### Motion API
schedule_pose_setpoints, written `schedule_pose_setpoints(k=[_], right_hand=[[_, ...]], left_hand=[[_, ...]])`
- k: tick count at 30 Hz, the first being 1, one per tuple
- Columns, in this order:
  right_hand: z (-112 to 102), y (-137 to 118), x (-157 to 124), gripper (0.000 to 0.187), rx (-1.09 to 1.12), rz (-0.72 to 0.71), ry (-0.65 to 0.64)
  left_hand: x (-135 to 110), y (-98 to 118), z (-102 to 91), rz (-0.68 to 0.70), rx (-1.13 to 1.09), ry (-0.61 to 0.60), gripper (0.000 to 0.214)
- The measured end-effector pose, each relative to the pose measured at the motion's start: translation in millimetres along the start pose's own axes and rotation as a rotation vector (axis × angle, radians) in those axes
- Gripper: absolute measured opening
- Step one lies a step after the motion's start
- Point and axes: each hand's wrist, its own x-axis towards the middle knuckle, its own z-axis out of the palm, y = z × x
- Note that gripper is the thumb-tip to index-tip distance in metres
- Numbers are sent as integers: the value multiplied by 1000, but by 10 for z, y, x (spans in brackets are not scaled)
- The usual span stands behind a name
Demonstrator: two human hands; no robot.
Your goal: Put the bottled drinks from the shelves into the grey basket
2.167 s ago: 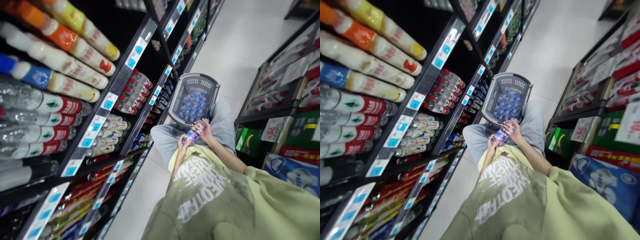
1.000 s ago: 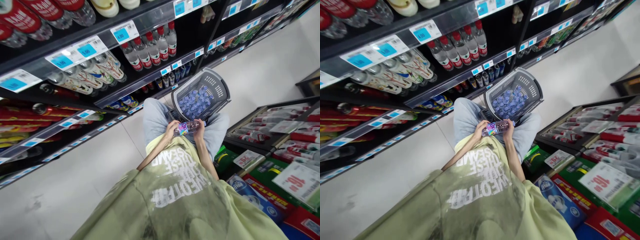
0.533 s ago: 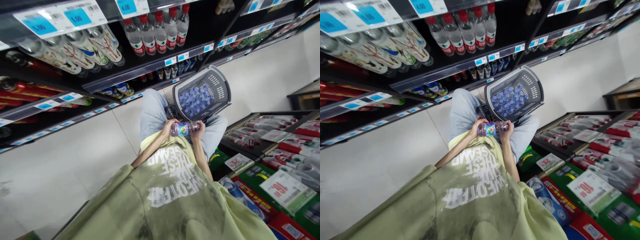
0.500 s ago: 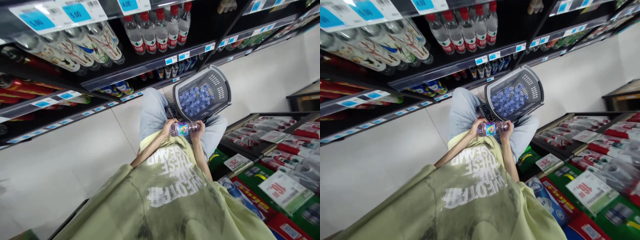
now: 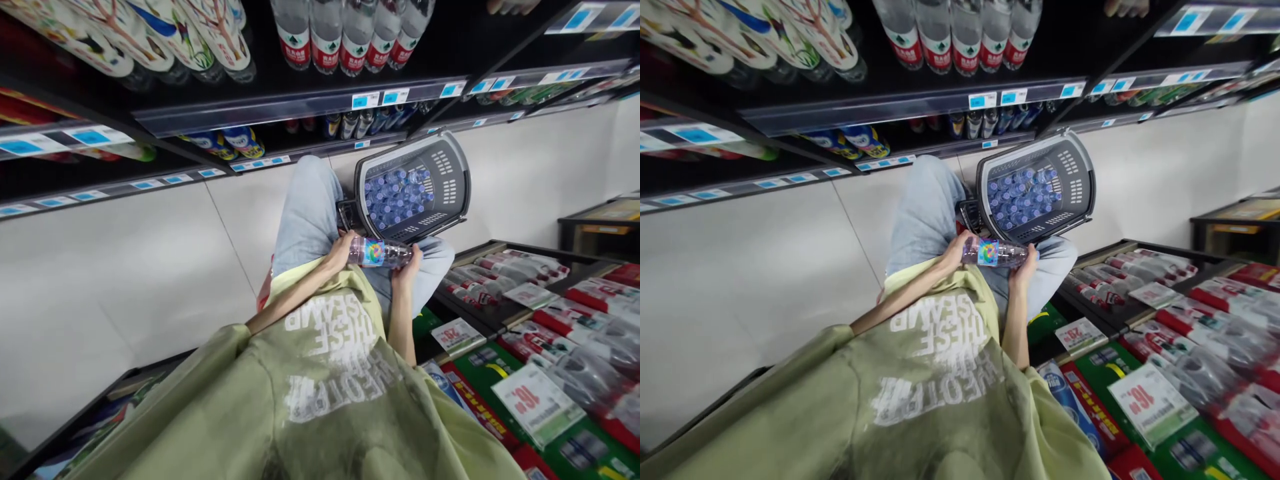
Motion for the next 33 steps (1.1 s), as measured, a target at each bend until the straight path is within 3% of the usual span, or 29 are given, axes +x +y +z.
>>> schedule_pose_setpoints(k=[4,9,13,16,20,26,30,33], right_hand=[[-57,-255,273,34,-191,-226,136],[-70,-664,683,44,-589,-428,200],[78,-1014,1056,55,-914,-581,294],[281,-1137,1407,65,-1034,-636,280],[533,-1081,1926,70,-1163,-581,236],[779,-787,2638,77,-1297,-423,104],[903,-485,3011,78,-1326,-468,97],[992,-274,3246,75,-1337,-476,-8]], left_hand=[[-86,59,26,19,119,-165,68],[-158,119,29,115,152,-249,43],[-161,105,41,142,145,-253,30],[-166,111,51,138,183,-238,26],[-165,129,70,144,267,-250,28],[-188,165,127,110,366,-269,31],[-211,216,185,62,450,-315,27],[-178,237,226,8,488,-331,26]])
